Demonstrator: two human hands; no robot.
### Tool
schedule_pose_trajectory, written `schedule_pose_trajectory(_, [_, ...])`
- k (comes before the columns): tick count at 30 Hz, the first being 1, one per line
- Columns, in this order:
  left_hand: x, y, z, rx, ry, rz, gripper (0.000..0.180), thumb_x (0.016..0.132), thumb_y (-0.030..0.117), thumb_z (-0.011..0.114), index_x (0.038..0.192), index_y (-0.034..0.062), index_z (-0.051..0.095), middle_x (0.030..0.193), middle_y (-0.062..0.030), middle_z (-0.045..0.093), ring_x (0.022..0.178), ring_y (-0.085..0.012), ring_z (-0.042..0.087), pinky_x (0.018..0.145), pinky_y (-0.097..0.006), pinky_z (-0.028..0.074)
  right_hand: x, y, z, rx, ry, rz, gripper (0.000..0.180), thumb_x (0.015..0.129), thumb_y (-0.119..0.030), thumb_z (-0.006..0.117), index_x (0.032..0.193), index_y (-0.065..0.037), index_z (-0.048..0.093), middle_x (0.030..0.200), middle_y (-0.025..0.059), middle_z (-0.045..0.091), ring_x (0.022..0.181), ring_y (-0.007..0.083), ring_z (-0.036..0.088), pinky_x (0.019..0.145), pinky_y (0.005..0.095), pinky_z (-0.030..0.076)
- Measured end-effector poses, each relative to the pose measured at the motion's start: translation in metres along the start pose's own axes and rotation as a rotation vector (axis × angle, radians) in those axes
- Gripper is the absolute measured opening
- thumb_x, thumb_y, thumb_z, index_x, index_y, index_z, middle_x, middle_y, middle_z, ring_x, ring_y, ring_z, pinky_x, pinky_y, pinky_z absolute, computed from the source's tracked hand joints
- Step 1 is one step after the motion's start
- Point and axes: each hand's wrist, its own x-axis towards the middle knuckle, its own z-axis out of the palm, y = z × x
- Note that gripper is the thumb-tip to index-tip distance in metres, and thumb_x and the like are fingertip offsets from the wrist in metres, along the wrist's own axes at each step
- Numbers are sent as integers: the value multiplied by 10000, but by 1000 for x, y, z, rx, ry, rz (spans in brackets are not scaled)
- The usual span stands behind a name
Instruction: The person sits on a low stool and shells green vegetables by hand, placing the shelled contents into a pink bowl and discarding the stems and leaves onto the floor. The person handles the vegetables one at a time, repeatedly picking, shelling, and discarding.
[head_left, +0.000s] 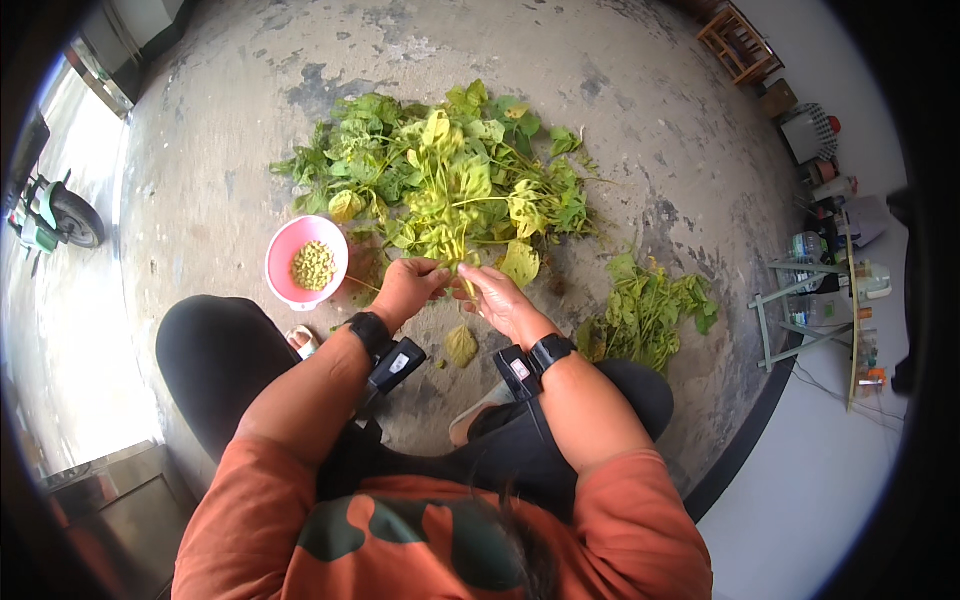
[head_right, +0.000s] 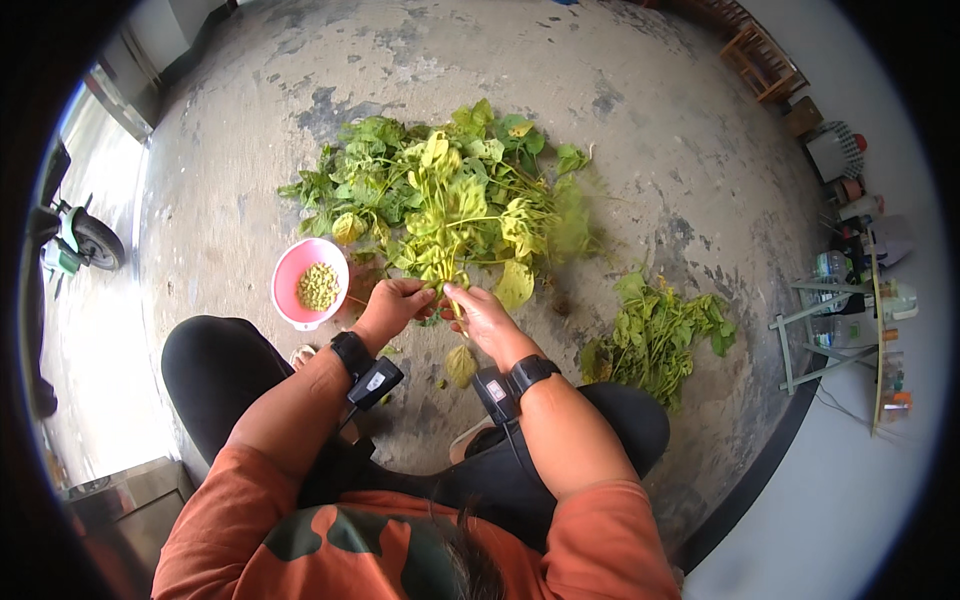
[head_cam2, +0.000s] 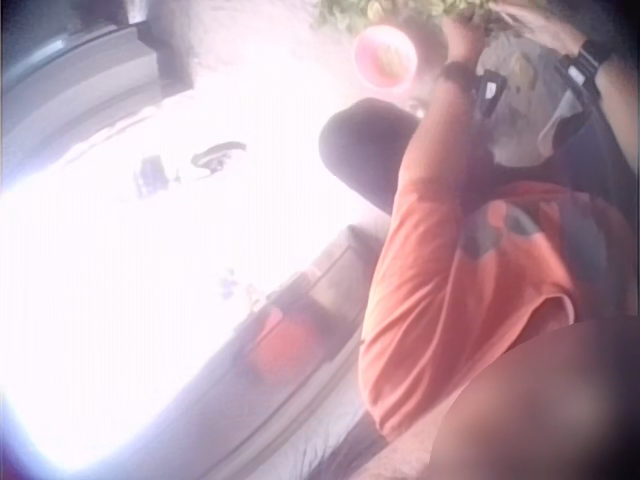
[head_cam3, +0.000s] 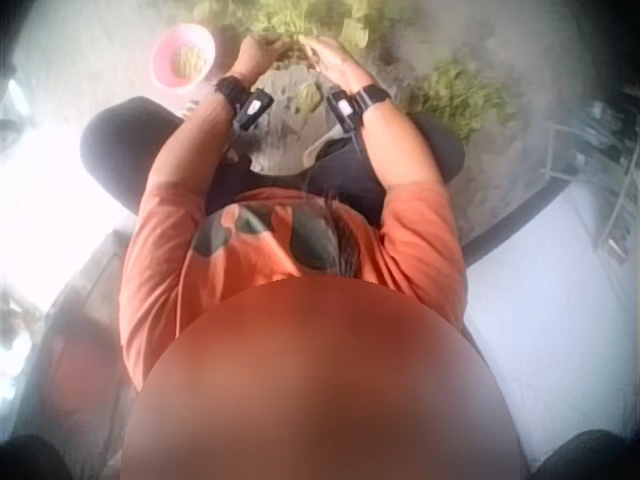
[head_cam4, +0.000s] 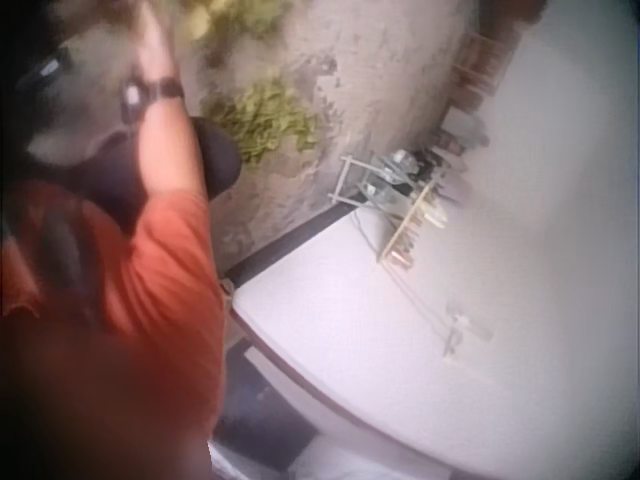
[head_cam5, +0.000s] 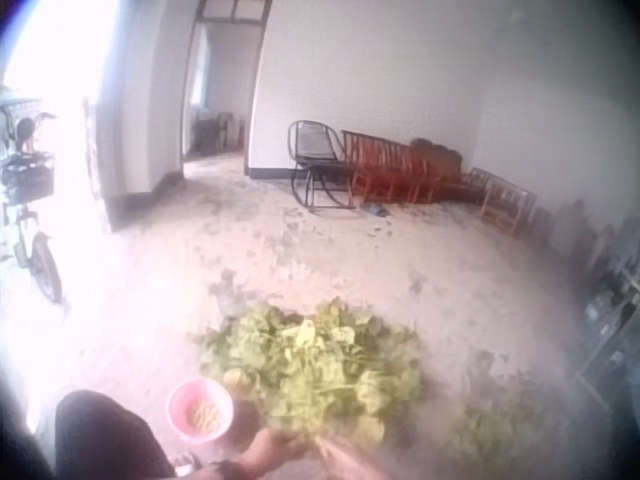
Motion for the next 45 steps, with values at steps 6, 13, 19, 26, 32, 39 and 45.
schedule_pose_trajectory(6, [9,-24,2,0,102,0,196,888,137,651,927,-49,697,691,-44,666,583,-84,602,545,-240,490,18,10,-6,-368,452,-413,321,864,-270,701,984,26,666,855,41,682,714,110,593,653,268,494])
schedule_pose_trajectory(13, [-3,-20,17,282,112,156,225,904,210,578,906,1,660,675,-164,641,607,-251,647,612,-356,502,-3,-1,6,-108,118,-26,224,880,-257,686,830,-39,673,660,-40,559,526,46,466,474,204,362])
schedule_pose_trajectory(19, [-16,-15,22,598,64,301,210,930,190,537,966,12,642,744,-206,635,680,-362,626,625,-396,486,6,18,-2,180,59,140,162,863,-207,700,779,-87,630,665,-35,573,539,66,499,490,206,400])
schedule_pose_trajectory(26, [-23,-9,19,682,12,352,182,896,157,566,1000,18,622,841,-242,623,799,-423,604,665,-430,489,15,31,-6,333,26,245,99,878,-163,663,814,-100,621,685,-27,575,570,71,512,497,205,420])
schedule_pose_trajectory(32, [-22,-9,22,629,37,357,182,898,139,565,1030,31,630,860,-248,621,808,-433,594,662,-425,495,16,28,-3,330,81,211,141,877,-191,666,790,-96,609,681,-25,543,563,79,485,500,210,404])
schedule_pose_trajectory(39, [-15,-21,29,200,145,82,283,966,223,537,1021,-30,650,828,-145,692,714,-232,666,679,-351,535,16,22,4,276,86,145,149,875,-189,671,779,-95,607,682,-29,535,569,83,479,513,212,408])
schedule_pose_trajectory(45, [-7,-27,13,-441,29,-270,309,990,263,508,1080,-13,615,957,-108,679,857,-196,658,770,-311,536,10,12,3,155,-6,49,161,867,-233,699,831,-107,606,722,-21,565,615,95,537,564,216,438])
